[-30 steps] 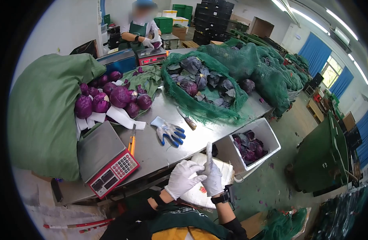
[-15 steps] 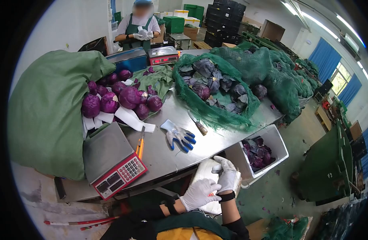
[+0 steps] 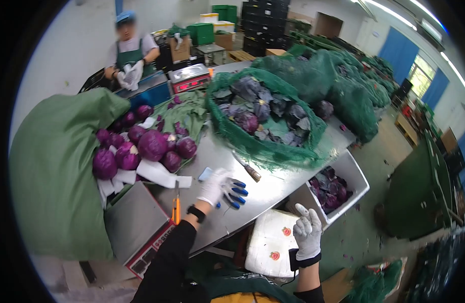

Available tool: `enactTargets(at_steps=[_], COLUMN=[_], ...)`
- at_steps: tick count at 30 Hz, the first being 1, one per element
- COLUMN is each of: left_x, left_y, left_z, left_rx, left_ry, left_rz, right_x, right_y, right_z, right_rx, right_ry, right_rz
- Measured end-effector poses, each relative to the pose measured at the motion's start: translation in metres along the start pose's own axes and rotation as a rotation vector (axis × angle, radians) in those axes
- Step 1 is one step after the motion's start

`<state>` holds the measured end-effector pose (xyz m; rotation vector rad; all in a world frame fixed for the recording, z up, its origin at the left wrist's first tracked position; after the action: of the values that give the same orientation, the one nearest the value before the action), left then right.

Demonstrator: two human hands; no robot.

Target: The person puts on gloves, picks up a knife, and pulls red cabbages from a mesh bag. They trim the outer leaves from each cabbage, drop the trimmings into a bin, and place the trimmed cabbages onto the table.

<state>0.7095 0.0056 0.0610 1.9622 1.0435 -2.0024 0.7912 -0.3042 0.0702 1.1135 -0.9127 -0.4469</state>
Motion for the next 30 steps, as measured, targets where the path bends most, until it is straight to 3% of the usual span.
enactTargets(at_steps=[2,4,6,7,8,11,15,16,18,19,20,21,22,23,25,26,27,28,30], left_x=[0.067,0.095,0.149,0.153,0.145,0.063,-0.069,-0.115,-0.104,-0.104,-0.089,-0.099,-0.063,-0.018,0.068,0.137,0.134,0.128,0.118], left_y=[-0.019,-0.025,-0.027,-0.025,-0.026,-0.006,0.068,0.087,0.161,0.195,0.229,0.241,0.281,0.314,0.353,0.361,0.327,0.293,0.207], left_z=[-0.026,-0.037,-0.054,-0.06,-0.063,-0.052,-0.008,0.017,0.032,0.046,0.06,0.078,0.094,0.111,0.148,0.17,0.177,0.171,0.156], left_rx=[-0.302,-0.156,0.043,0.078,0.106,0.094,0.02,-0.057,0.467,0.503,0.432,0.422,0.428,0.544,0.726,0.796,0.739,0.737,0.518], left_ry=[0.411,0.401,0.295,0.196,0.094,0.011,0.465,0.745,0.192,0.26,0.516,0.568,0.609,0.453,0.5,0.36,0.641,0.511,0.07], left_rz=[-0.849,-0.931,-0.828,-0.932,-1.04,-0.653,-0.236,-0.377,0.47,0.561,0.238,0.092,0.073,0.105,-0.161,-0.385,-0.435,-0.466,-0.277], right_x=[0.001,0.001,0.004,0.009,0.015,0.032,0.037,0.04,0.047,0.05,0.052,0.052,0.049,0.047,0.04,0.036,0.031,0.028,0.02], right_y=[-0.011,-0.018,-0.03,-0.029,-0.029,-0.05,-0.077,-0.078,-0.082,-0.084,-0.085,-0.082,-0.089,-0.092,-0.112,-0.124,-0.142,-0.157,-0.167], right_z=[0.012,0.029,0.044,0.051,0.058,0.077,0.102,0.109,0.124,0.134,0.144,0.156,0.167,0.177,0.203,0.216,0.229,0.242,0.255], right_rx=[-0.092,-0.117,-0.236,-0.238,-0.238,-0.379,-0.462,-0.459,-0.473,-0.501,-0.528,-0.583,-0.589,-0.623,-0.701,-0.717,-0.741,-0.763,-0.757], right_ry=[-0.001,0.024,0.014,-0.035,-0.075,-0.258,-0.221,-0.263,-0.316,-0.343,-0.37,-0.383,-0.34,-0.342,-0.305,-0.281,-0.265,-0.251,-0.178], right_rz=[0.074,0.169,0.168,0.266,0.368,0.728,0.493,0.492,0.498,0.544,0.591,0.635,0.613,0.653,0.681,0.664,0.604,0.543,0.473])
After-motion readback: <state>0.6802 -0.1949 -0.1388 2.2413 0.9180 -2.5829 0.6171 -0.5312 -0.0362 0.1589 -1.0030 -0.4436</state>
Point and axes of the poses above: each hand's wrist, its own z-axis away from the middle knuckle, its own y-axis out of the palm, x = y × z, the point moved 6 cm from there along -z, towards the middle knuckle, and after that the axes turned 7 degrees about -y, right-handed, at the moved point
